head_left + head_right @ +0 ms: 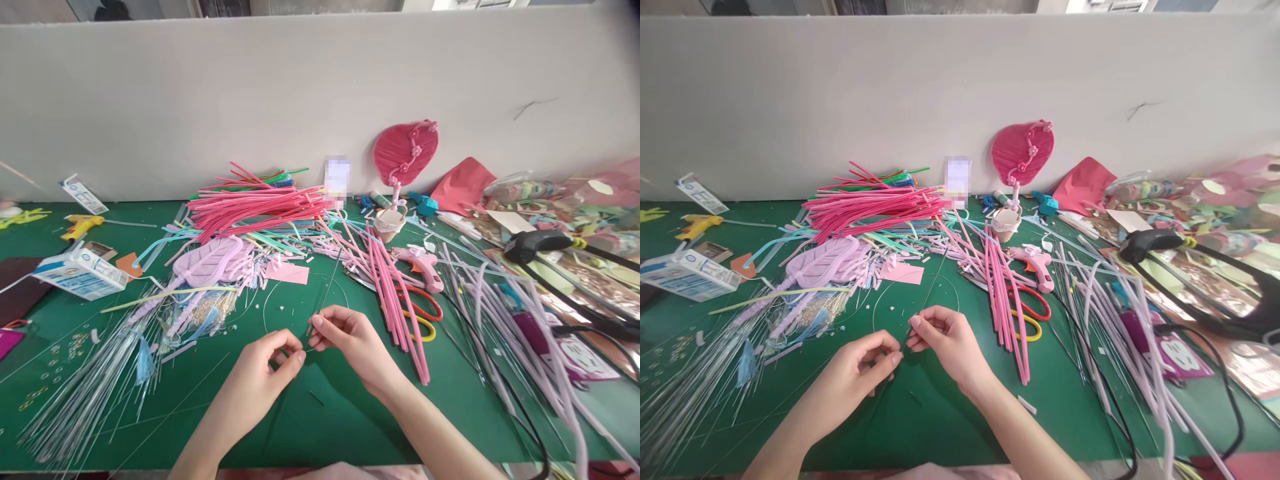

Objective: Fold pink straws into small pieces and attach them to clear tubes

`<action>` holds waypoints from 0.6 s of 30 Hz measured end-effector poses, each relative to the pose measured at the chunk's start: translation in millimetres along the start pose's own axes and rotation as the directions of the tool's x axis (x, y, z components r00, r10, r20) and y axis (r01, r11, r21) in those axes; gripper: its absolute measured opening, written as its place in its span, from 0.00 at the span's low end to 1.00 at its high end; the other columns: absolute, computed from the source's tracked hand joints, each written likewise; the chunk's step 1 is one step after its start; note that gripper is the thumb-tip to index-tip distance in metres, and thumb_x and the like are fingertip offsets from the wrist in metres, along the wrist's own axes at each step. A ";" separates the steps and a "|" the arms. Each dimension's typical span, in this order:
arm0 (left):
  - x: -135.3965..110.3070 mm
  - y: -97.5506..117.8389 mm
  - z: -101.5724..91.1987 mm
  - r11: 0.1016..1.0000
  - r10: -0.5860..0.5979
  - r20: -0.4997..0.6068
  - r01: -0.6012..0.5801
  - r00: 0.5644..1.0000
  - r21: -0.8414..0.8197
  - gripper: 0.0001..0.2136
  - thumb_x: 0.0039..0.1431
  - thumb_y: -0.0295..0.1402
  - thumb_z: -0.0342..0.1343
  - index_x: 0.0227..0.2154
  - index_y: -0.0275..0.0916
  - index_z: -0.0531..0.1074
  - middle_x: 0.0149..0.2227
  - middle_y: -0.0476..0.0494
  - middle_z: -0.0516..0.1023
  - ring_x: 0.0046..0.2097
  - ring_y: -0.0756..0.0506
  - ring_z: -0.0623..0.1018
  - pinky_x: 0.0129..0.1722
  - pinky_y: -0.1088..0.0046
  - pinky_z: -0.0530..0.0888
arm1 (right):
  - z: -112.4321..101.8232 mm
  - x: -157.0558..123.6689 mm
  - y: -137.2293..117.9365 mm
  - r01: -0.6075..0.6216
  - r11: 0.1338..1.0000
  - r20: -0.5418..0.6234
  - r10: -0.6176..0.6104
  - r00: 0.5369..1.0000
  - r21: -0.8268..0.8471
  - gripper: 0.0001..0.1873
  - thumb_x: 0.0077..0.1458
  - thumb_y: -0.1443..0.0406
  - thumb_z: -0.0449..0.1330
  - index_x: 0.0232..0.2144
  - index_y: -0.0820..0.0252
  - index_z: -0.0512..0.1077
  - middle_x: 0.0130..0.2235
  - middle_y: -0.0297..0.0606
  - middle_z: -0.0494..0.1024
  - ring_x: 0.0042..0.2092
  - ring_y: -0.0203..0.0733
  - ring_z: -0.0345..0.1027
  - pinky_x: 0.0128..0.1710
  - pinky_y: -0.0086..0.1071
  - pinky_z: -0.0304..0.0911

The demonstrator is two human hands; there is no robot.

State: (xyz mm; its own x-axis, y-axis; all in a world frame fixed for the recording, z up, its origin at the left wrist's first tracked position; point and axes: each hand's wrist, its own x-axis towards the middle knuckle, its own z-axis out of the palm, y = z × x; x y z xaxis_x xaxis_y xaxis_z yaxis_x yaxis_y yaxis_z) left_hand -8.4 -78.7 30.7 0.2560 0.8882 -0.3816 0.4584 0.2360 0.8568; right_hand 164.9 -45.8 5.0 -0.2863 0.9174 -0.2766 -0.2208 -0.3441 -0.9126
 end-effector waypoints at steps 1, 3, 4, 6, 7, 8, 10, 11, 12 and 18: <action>1.6 0.0 0.4 0.998 -0.024 0.029 0.026 0.999 -0.064 0.12 0.60 0.43 0.51 0.33 0.40 0.70 0.29 0.50 0.72 0.29 0.49 0.74 0.25 0.77 0.66 | -0.6 0.2 0.0 0.004 1.000 -0.007 -0.004 1.000 0.000 0.20 0.46 0.51 0.67 0.28 0.62 0.73 0.26 0.34 0.75 0.29 0.34 0.71 0.32 0.29 0.68; 4.8 -0.2 1.1 0.979 -0.063 0.080 0.077 0.995 -0.191 0.14 0.58 0.45 0.53 0.34 0.39 0.71 0.29 0.49 0.74 0.26 0.49 0.76 0.23 0.77 0.66 | -1.8 0.7 0.4 0.013 1.000 -0.018 -0.013 1.000 -0.003 0.19 0.46 0.51 0.67 0.28 0.62 0.73 0.26 0.33 0.75 0.29 0.34 0.71 0.32 0.28 0.68; 6.3 -0.4 1.4 0.967 -0.073 0.091 0.093 0.993 -0.239 0.15 0.57 0.46 0.54 0.34 0.38 0.71 0.29 0.49 0.75 0.25 0.49 0.76 0.22 0.77 0.67 | -2.3 1.0 0.8 0.018 1.000 -0.022 -0.019 1.000 -0.005 0.19 0.46 0.51 0.67 0.28 0.62 0.73 0.27 0.33 0.75 0.29 0.34 0.71 0.31 0.28 0.68; 8.9 -1.0 1.7 0.951 -0.090 0.085 0.111 0.992 -0.290 0.16 0.55 0.46 0.57 0.33 0.36 0.73 0.28 0.47 0.76 0.24 0.49 0.77 0.22 0.77 0.68 | -3.0 1.7 1.8 0.030 1.000 -0.032 -0.030 0.999 -0.010 0.19 0.47 0.51 0.67 0.28 0.62 0.73 0.26 0.33 0.75 0.28 0.34 0.71 0.31 0.28 0.68; 9.9 -1.4 1.7 0.947 -0.097 0.074 0.115 0.992 -0.301 0.16 0.54 0.46 0.59 0.32 0.35 0.74 0.28 0.46 0.77 0.25 0.48 0.78 0.22 0.77 0.68 | -3.2 2.1 2.5 0.034 0.999 -0.037 -0.034 0.999 -0.013 0.19 0.47 0.52 0.67 0.28 0.62 0.73 0.26 0.33 0.75 0.28 0.34 0.71 0.31 0.28 0.68; 10.7 -1.8 1.7 0.945 -0.104 0.066 0.119 0.992 -0.306 0.17 0.53 0.46 0.60 0.31 0.34 0.75 0.29 0.44 0.78 0.25 0.48 0.78 0.23 0.77 0.69 | -3.2 2.3 3.1 0.037 0.999 -0.044 -0.038 0.998 -0.015 0.19 0.47 0.52 0.66 0.29 0.62 0.73 0.26 0.32 0.75 0.28 0.34 0.71 0.31 0.28 0.68; 11.6 -2.2 1.9 0.943 -0.114 0.054 0.125 0.992 -0.308 0.17 0.51 0.45 0.61 0.30 0.33 0.77 0.29 0.42 0.79 0.27 0.47 0.79 0.25 0.77 0.71 | -2.9 2.7 4.3 0.048 0.999 -0.056 -0.049 0.997 -0.026 0.19 0.47 0.51 0.66 0.29 0.62 0.73 0.26 0.32 0.75 0.27 0.34 0.71 0.31 0.28 0.68; 11.8 -2.2 2.2 0.942 -0.116 0.054 0.127 0.992 -0.310 0.16 0.51 0.45 0.62 0.30 0.33 0.77 0.29 0.42 0.80 0.28 0.47 0.80 0.26 0.77 0.71 | -2.6 2.7 4.7 0.055 0.998 -0.059 -0.057 0.997 -0.035 0.19 0.47 0.51 0.66 0.29 0.62 0.73 0.26 0.32 0.75 0.27 0.34 0.70 0.31 0.28 0.68; 11.9 -2.0 2.9 0.941 -0.115 0.055 0.126 0.992 -0.313 0.16 0.51 0.44 0.62 0.30 0.33 0.78 0.29 0.41 0.80 0.29 0.46 0.80 0.26 0.76 0.72 | -2.2 2.7 4.9 0.061 0.997 -0.061 -0.063 0.996 -0.044 0.19 0.48 0.51 0.66 0.29 0.62 0.73 0.25 0.33 0.75 0.27 0.34 0.70 0.30 0.28 0.68; 13.4 -0.6 6.4 0.932 -0.058 -0.046 0.038 0.997 -0.359 0.13 0.50 0.41 0.63 0.28 0.33 0.77 0.24 0.43 0.78 0.27 0.46 0.78 0.25 0.76 0.69 | -2.3 -1.5 0.1 0.062 0.991 -0.035 -0.066 0.997 -0.116 0.20 0.52 0.50 0.63 0.33 0.62 0.73 0.29 0.36 0.76 0.31 0.37 0.72 0.36 0.32 0.70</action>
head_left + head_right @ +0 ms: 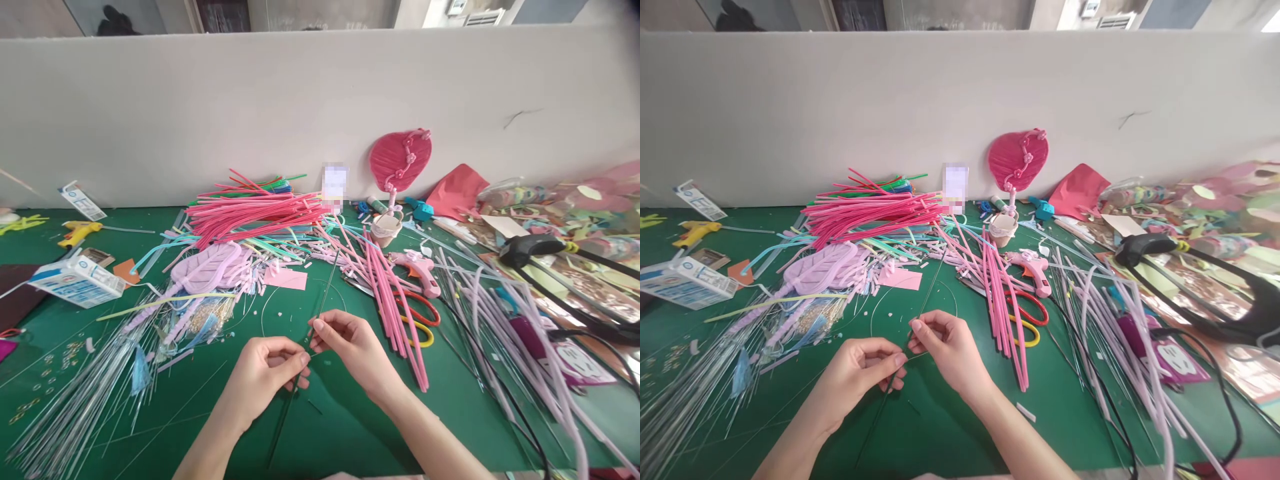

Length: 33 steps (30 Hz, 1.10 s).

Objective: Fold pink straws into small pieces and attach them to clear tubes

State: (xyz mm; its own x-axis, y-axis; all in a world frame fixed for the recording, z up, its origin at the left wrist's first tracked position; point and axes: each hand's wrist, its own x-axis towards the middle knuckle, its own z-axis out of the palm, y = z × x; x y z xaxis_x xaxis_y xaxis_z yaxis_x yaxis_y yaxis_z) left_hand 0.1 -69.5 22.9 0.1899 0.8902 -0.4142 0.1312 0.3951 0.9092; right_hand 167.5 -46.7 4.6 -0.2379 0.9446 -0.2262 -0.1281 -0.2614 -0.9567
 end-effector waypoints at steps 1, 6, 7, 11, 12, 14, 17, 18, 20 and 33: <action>0.9 0.3 -1.0 1.000 0.009 -0.027 -0.009 1.000 -0.014 0.13 0.50 0.41 0.63 0.27 0.34 0.77 0.23 0.43 0.78 0.27 0.46 0.78 0.25 0.76 0.69 | -2.2 -1.4 -2.0 -0.003 1.000 0.005 0.003 1.000 -0.030 0.20 0.52 0.50 0.62 0.35 0.62 0.73 0.31 0.38 0.77 0.33 0.39 0.73 0.37 0.33 0.70; 4.8 3.4 -12.7 0.990 0.054 -0.194 -0.078 0.979 -0.117 0.13 0.49 0.41 0.64 0.29 0.35 0.77 0.25 0.44 0.79 0.28 0.47 0.78 0.27 0.75 0.72 | -28.7 -10.5 -15.3 -0.001 0.964 -0.092 -0.024 0.995 -0.265 0.23 0.54 0.50 0.60 0.44 0.59 0.72 0.37 0.40 0.79 0.38 0.43 0.75 0.40 0.36 0.71; 5.0 3.8 -14.9 0.984 0.068 -0.235 -0.105 0.970 -0.145 0.13 0.48 0.41 0.64 0.28 0.35 0.77 0.25 0.45 0.78 0.28 0.48 0.77 0.26 0.75 0.72 | -36.2 -12.2 -18.0 0.006 0.952 -0.127 -0.048 0.991 -0.306 0.23 0.53 0.49 0.61 0.43 0.59 0.73 0.37 0.40 0.79 0.38 0.43 0.75 0.40 0.37 0.71; 4.5 3.4 -19.2 0.963 0.097 -0.325 -0.170 0.941 -0.207 0.13 0.47 0.41 0.65 0.28 0.35 0.76 0.25 0.46 0.77 0.26 0.49 0.76 0.25 0.76 0.71 | -63.4 -16.8 -25.9 0.012 0.928 -0.239 -0.108 0.965 -0.371 0.24 0.51 0.47 0.61 0.41 0.59 0.73 0.36 0.42 0.80 0.38 0.45 0.75 0.42 0.39 0.71; 4.3 3.1 -19.2 0.963 0.098 -0.326 -0.172 0.940 -0.207 0.13 0.47 0.41 0.65 0.28 0.35 0.76 0.25 0.46 0.77 0.26 0.49 0.75 0.25 0.76 0.71 | -68.4 -17.2 -27.1 -0.003 0.925 -0.255 -0.102 0.962 -0.381 0.25 0.51 0.46 0.61 0.41 0.59 0.74 0.37 0.42 0.80 0.39 0.46 0.76 0.42 0.39 0.71; 4.2 2.9 -18.0 0.967 0.101 -0.313 -0.167 0.944 -0.191 0.12 0.48 0.40 0.64 0.28 0.35 0.76 0.25 0.46 0.77 0.27 0.49 0.75 0.26 0.75 0.71 | -76.1 -17.5 -28.7 -0.030 0.917 -0.279 -0.089 0.956 -0.397 0.26 0.50 0.46 0.61 0.41 0.59 0.74 0.38 0.43 0.80 0.40 0.47 0.76 0.43 0.40 0.71; 4.3 3.4 -14.8 0.976 0.106 -0.273 -0.152 0.956 -0.154 0.12 0.50 0.40 0.63 0.28 0.35 0.75 0.25 0.46 0.76 0.27 0.49 0.75 0.27 0.74 0.71 | -85.3 -18.6 -30.1 -0.033 0.912 -0.329 -0.113 0.938 -0.408 0.27 0.48 0.45 0.62 0.40 0.60 0.74 0.38 0.44 0.80 0.40 0.48 0.76 0.44 0.41 0.71; 4.1 3.7 -13.9 0.979 0.108 -0.258 -0.148 0.960 -0.143 0.12 0.50 0.41 0.63 0.27 0.36 0.75 0.24 0.47 0.75 0.27 0.49 0.75 0.27 0.74 0.71 | -89.0 -19.5 -30.4 -0.027 0.911 -0.348 -0.130 0.928 -0.412 0.27 0.48 0.45 0.62 0.40 0.60 0.74 0.38 0.44 0.80 0.40 0.49 0.76 0.44 0.41 0.71; 3.5 4.4 -12.5 0.982 0.110 -0.228 -0.141 0.967 -0.124 0.12 0.51 0.41 0.62 0.27 0.36 0.74 0.24 0.47 0.74 0.26 0.49 0.74 0.27 0.74 0.71 | -98.8 -22.1 -31.5 -0.019 0.905 -0.382 -0.161 0.910 -0.426 0.26 0.48 0.46 0.62 0.40 0.60 0.74 0.38 0.44 0.81 0.41 0.50 0.76 0.45 0.42 0.70; 11.7 11.3 3.3 0.977 0.075 -0.199 -0.112 0.977 -0.179 0.13 0.50 0.42 0.63 0.28 0.35 0.73 0.25 0.47 0.75 0.25 0.48 0.76 0.23 0.75 0.71 | -181.8 48.4 -49.4 -0.508 -0.089 -0.480 -0.220 0.849 -0.857 0.34 0.61 0.46 0.46 0.33 0.72 0.76 0.36 0.63 0.78 0.42 0.60 0.74 0.39 0.42 0.63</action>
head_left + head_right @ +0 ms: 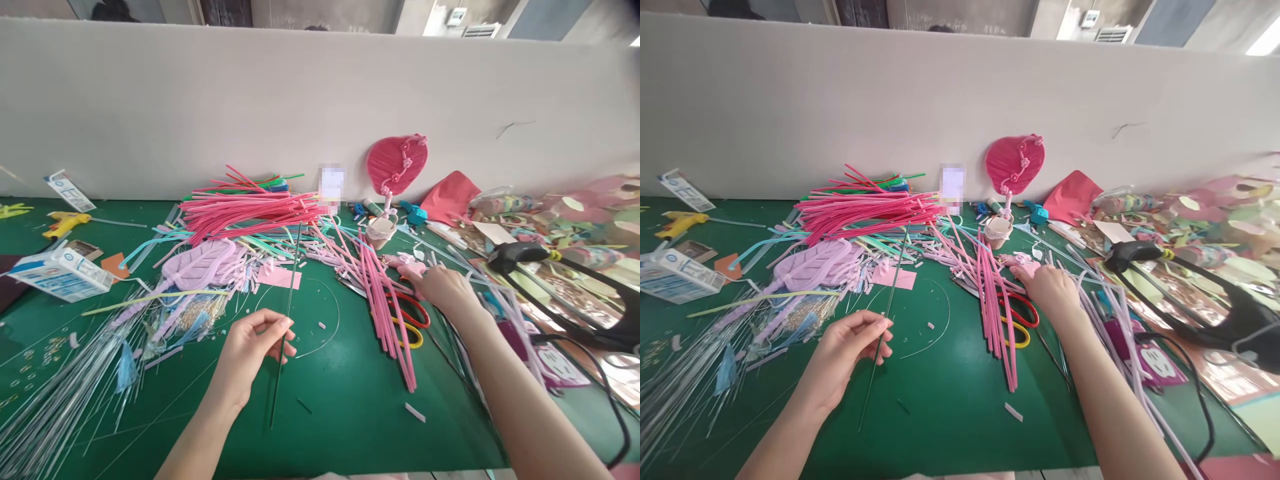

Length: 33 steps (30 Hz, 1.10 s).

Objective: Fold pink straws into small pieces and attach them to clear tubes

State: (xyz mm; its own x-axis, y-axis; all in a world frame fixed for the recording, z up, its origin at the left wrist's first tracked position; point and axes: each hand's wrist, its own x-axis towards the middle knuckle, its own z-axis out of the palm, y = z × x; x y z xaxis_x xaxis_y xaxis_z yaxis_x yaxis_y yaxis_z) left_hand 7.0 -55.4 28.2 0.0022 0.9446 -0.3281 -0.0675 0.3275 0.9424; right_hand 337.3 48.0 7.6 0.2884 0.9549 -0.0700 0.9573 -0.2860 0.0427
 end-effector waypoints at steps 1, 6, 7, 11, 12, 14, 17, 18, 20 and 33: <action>1.9 0.4 0.3 1.000 0.002 -0.001 -0.002 1.000 0.004 0.14 0.49 0.42 0.63 0.29 0.35 0.73 0.26 0.47 0.76 0.24 0.48 0.76 0.23 0.75 0.70 | 4.2 6.3 -2.4 0.026 1.000 0.012 -0.026 1.000 -0.010 0.33 0.60 0.47 0.47 0.34 0.71 0.77 0.37 0.62 0.78 0.42 0.59 0.74 0.39 0.41 0.63; 8.3 6.6 0.8 0.997 0.050 -0.019 -0.049 0.999 0.059 0.14 0.51 0.43 0.62 0.30 0.35 0.74 0.28 0.46 0.77 0.23 0.49 0.77 0.22 0.77 0.69 | 24.5 19.2 -6.2 0.006 1.000 -0.026 -0.005 1.000 0.014 0.27 0.58 0.51 0.51 0.37 0.69 0.77 0.37 0.58 0.80 0.40 0.57 0.74 0.37 0.40 0.63; 9.0 7.9 1.4 0.995 0.069 -0.029 -0.066 0.997 0.072 0.14 0.51 0.43 0.62 0.29 0.35 0.74 0.28 0.46 0.77 0.23 0.49 0.77 0.22 0.77 0.68 | 26.8 19.8 -5.1 -0.008 1.000 -0.039 0.009 0.999 0.028 0.26 0.57 0.52 0.50 0.37 0.69 0.77 0.37 0.58 0.80 0.39 0.56 0.74 0.36 0.40 0.63; 11.6 9.2 3.5 0.986 0.125 -0.048 -0.118 0.991 0.120 0.13 0.52 0.43 0.61 0.28 0.36 0.74 0.27 0.47 0.77 0.22 0.50 0.76 0.21 0.77 0.68 | 24.4 18.4 1.7 -0.080 0.994 -0.107 0.088 0.990 0.075 0.27 0.54 0.53 0.51 0.41 0.72 0.75 0.38 0.61 0.78 0.40 0.59 0.74 0.34 0.41 0.63; 12.4 8.5 3.8 0.984 0.131 -0.048 -0.124 0.990 0.125 0.13 0.52 0.43 0.61 0.28 0.36 0.74 0.27 0.47 0.77 0.22 0.50 0.76 0.21 0.77 0.68 | 20.6 16.1 3.2 -0.108 0.988 -0.130 0.121 0.984 0.109 0.29 0.53 0.52 0.52 0.43 0.73 0.73 0.39 0.62 0.78 0.40 0.61 0.73 0.34 0.42 0.63; 13.8 6.5 3.7 0.983 0.140 -0.046 -0.133 0.989 0.127 0.13 0.52 0.43 0.61 0.28 0.36 0.74 0.26 0.47 0.77 0.22 0.50 0.76 0.21 0.77 0.68 | 9.9 8.1 5.1 -0.177 0.964 -0.161 0.211 0.964 0.201 0.31 0.52 0.52 0.53 0.47 0.75 0.70 0.39 0.64 0.77 0.41 0.64 0.73 0.34 0.44 0.63; 15.7 3.3 3.3 0.981 0.155 -0.047 -0.148 0.987 0.127 0.12 0.53 0.42 0.61 0.29 0.36 0.74 0.26 0.48 0.77 0.22 0.50 0.76 0.21 0.77 0.68 | -10.2 -10.4 4.8 -0.315 0.895 -0.205 0.388 0.899 0.315 0.34 0.55 0.52 0.50 0.51 0.80 0.63 0.41 0.70 0.75 0.43 0.68 0.72 0.36 0.47 0.61; 16.1 2.4 3.4 0.980 0.157 -0.049 -0.150 0.986 0.127 0.12 0.53 0.42 0.61 0.29 0.36 0.74 0.26 0.48 0.77 0.22 0.50 0.76 0.22 0.77 0.68 | -16.8 -17.0 3.9 -0.354 0.868 -0.240 0.448 0.861 0.349 0.35 0.56 0.51 0.49 0.51 0.80 0.62 0.42 0.72 0.74 0.45 0.69 0.71 0.37 0.48 0.61; 16.8 0.8 3.9 0.981 0.159 -0.050 -0.152 0.986 0.122 0.12 0.53 0.42 0.61 0.29 0.36 0.74 0.26 0.47 0.77 0.22 0.50 0.76 0.22 0.77 0.68 | -28.3 -28.7 0.9 -0.323 0.859 -0.347 0.467 0.813 0.398 0.38 0.57 0.48 0.47 0.53 0.80 0.58 0.45 0.74 0.72 0.46 0.69 0.71 0.37 0.47 0.59; 18.0 -6.1 8.3 0.981 0.191 -0.068 -0.188 0.979 0.051 0.11 0.53 0.40 0.62 0.29 0.36 0.74 0.25 0.48 0.76 0.22 0.51 0.75 0.22 0.77 0.69 | -14.8 -84.0 -73.0 0.033 0.821 -0.398 0.241 0.885 0.570 0.13 0.47 0.54 0.57 0.22 0.54 0.60 0.19 0.36 0.66 0.23 0.43 0.62 0.28 0.35 0.58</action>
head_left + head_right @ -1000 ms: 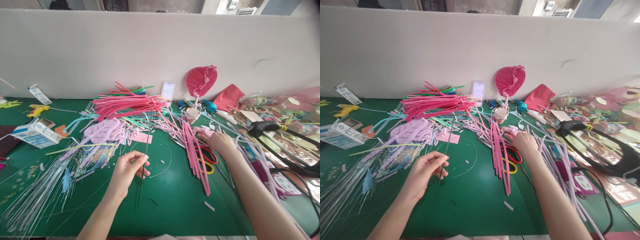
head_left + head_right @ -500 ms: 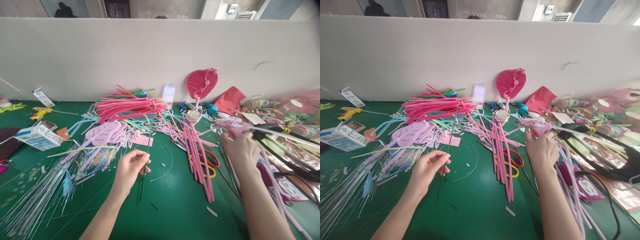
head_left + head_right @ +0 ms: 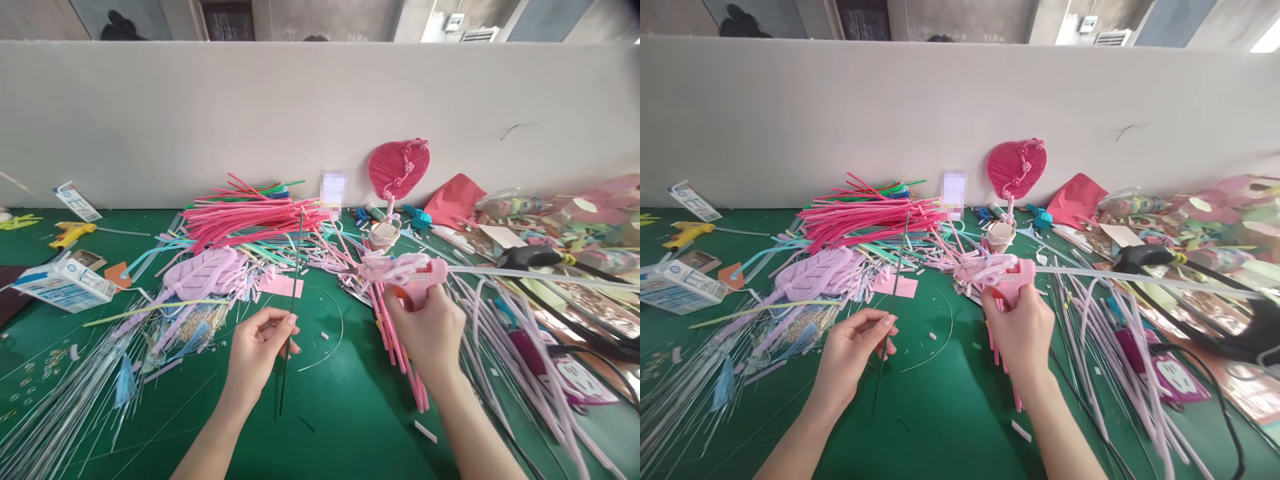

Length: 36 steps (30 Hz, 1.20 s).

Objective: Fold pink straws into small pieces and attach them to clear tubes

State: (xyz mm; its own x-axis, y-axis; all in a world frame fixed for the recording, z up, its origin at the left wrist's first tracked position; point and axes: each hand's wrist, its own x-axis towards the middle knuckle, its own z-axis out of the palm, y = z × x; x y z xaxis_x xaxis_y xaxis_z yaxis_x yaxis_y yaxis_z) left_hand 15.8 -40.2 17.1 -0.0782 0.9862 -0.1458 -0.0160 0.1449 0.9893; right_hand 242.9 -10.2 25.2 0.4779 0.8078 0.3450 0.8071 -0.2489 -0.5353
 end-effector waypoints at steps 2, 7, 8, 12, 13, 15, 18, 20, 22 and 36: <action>0.4 -0.8 -0.1 1.000 0.012 -0.001 -0.012 1.000 -0.002 0.11 0.53 0.40 0.62 0.29 0.36 0.74 0.25 0.48 0.77 0.22 0.51 0.75 0.21 0.77 0.69 | 7.3 -11.7 -5.9 0.022 0.997 0.023 -0.023 0.999 0.080 0.16 0.45 0.56 0.58 0.19 0.51 0.54 0.17 0.32 0.63 0.21 0.39 0.58 0.25 0.33 0.56; 0.6 -2.4 0.6 1.000 0.025 0.017 -0.025 1.000 -0.004 0.11 0.53 0.40 0.62 0.30 0.36 0.75 0.25 0.48 0.77 0.22 0.52 0.75 0.21 0.79 0.70 | 25.1 -30.4 -11.7 0.163 0.960 -0.050 -0.156 0.987 0.226 0.20 0.43 0.59 0.58 0.18 0.51 0.47 0.15 0.26 0.57 0.18 0.34 0.50 0.20 0.30 0.50; 0.5 -2.6 0.8 1.000 0.026 0.018 -0.026 0.999 -0.004 0.11 0.53 0.40 0.62 0.29 0.36 0.75 0.25 0.48 0.77 0.22 0.52 0.75 0.21 0.79 0.70 | 27.2 -32.2 -11.5 0.187 0.954 -0.051 -0.180 0.982 0.235 0.20 0.43 0.59 0.58 0.18 0.51 0.47 0.15 0.25 0.57 0.18 0.34 0.50 0.19 0.30 0.50; 0.8 -4.0 1.7 0.999 0.030 0.020 -0.030 0.999 0.012 0.11 0.53 0.40 0.62 0.29 0.36 0.75 0.25 0.48 0.77 0.21 0.52 0.75 0.21 0.79 0.70 | 29.8 -35.6 -10.1 0.258 0.939 -0.045 -0.255 0.966 0.229 0.18 0.46 0.60 0.57 0.19 0.52 0.48 0.17 0.25 0.58 0.19 0.34 0.53 0.19 0.29 0.51; 0.9 -4.4 1.9 0.999 0.030 0.020 -0.030 0.999 0.016 0.11 0.54 0.40 0.62 0.29 0.36 0.75 0.25 0.48 0.78 0.21 0.52 0.75 0.21 0.79 0.70 | 29.5 -35.8 -9.9 0.269 0.936 -0.049 -0.265 0.963 0.226 0.17 0.46 0.61 0.56 0.20 0.52 0.48 0.17 0.26 0.58 0.19 0.34 0.53 0.20 0.28 0.51; 1.1 -5.0 2.4 0.999 0.030 0.024 -0.031 0.999 0.020 0.11 0.54 0.40 0.62 0.30 0.36 0.75 0.25 0.48 0.78 0.22 0.52 0.76 0.21 0.80 0.70 | 28.7 -36.0 -9.9 0.276 0.936 -0.056 -0.271 0.961 0.220 0.17 0.47 0.61 0.56 0.20 0.52 0.48 0.17 0.26 0.59 0.19 0.34 0.53 0.20 0.29 0.51; 1.5 -5.5 2.9 0.999 0.031 0.022 -0.031 0.999 0.020 0.11 0.53 0.40 0.62 0.31 0.36 0.75 0.26 0.47 0.79 0.22 0.51 0.76 0.21 0.80 0.71 | 28.2 -35.4 -10.1 0.278 0.937 -0.054 -0.273 0.961 0.210 0.17 0.46 0.61 0.57 0.19 0.52 0.48 0.17 0.26 0.59 0.19 0.35 0.53 0.20 0.29 0.51; 1.9 -5.9 3.0 0.999 0.032 0.020 -0.032 0.999 0.020 0.11 0.53 0.40 0.62 0.31 0.35 0.75 0.26 0.47 0.79 0.22 0.51 0.76 0.21 0.79 0.71 | 28.2 -34.8 -10.0 0.292 0.936 -0.059 -0.286 0.957 0.198 0.18 0.46 0.61 0.57 0.19 0.52 0.48 0.17 0.26 0.58 0.19 0.35 0.53 0.20 0.29 0.51; 2.2 -6.3 3.1 0.999 0.034 0.018 -0.034 0.999 0.022 0.12 0.53 0.40 0.63 0.32 0.35 0.76 0.26 0.46 0.79 0.22 0.51 0.76 0.21 0.79 0.71 | 28.4 -34.1 -9.5 0.318 0.931 -0.082 -0.308 0.948 0.178 0.18 0.47 0.61 0.56 0.19 0.52 0.48 0.17 0.26 0.58 0.19 0.35 0.53 0.19 0.29 0.50; 0.0 -4.6 3.4 0.996 0.041 0.021 -0.042 0.999 0.080 0.12 0.53 0.40 0.62 0.33 0.35 0.77 0.27 0.44 0.80 0.23 0.50 0.77 0.21 0.78 0.73 | 28.5 -33.8 -4.6 0.441 0.895 -0.135 -0.429 0.893 0.072 0.15 0.52 0.62 0.55 0.20 0.53 0.52 0.19 0.29 0.59 0.20 0.36 0.54 0.19 0.29 0.49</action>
State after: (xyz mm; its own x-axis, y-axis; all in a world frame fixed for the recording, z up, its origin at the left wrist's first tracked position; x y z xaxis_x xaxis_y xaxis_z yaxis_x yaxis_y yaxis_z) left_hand 19.3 -40.6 12.5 -0.0577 0.9928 -0.1051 0.0675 0.1090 0.9917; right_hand 213.1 -21.2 -6.0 0.1273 0.7558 0.6423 0.9079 0.1720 -0.3823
